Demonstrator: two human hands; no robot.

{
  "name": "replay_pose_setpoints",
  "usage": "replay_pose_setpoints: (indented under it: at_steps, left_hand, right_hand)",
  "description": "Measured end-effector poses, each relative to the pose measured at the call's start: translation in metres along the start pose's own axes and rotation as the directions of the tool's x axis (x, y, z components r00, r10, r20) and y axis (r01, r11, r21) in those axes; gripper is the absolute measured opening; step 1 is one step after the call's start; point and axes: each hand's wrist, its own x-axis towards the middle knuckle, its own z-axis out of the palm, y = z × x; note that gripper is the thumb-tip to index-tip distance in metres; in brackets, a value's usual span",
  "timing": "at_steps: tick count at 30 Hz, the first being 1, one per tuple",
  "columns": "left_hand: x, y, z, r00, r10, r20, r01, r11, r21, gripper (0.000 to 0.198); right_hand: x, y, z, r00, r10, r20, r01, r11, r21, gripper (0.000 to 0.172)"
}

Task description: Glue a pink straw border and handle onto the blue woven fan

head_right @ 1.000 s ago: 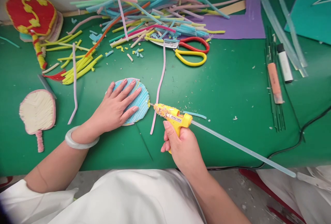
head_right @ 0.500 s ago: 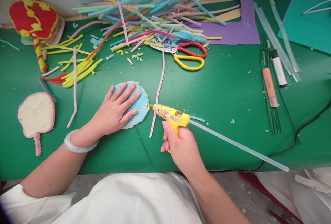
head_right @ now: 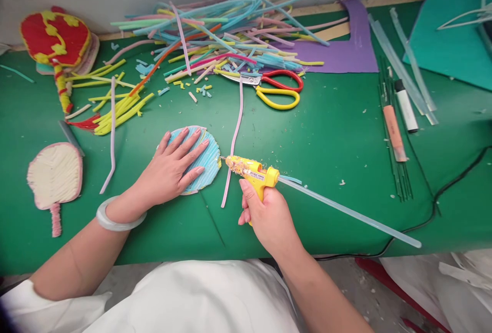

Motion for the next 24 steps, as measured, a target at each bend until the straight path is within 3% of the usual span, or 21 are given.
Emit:
replay_pose_setpoints:
  at_steps: [24]
  left_hand:
    - [0.0004, 0.0004, -0.0002, 1.000, 0.005, 0.012, -0.005, 0.999, 0.036, 0.058]
  right_hand:
    - [0.0085, -0.0060, 0.0006, 1.000, -0.029, 0.006, 0.029, 1.000, 0.002, 0.057]
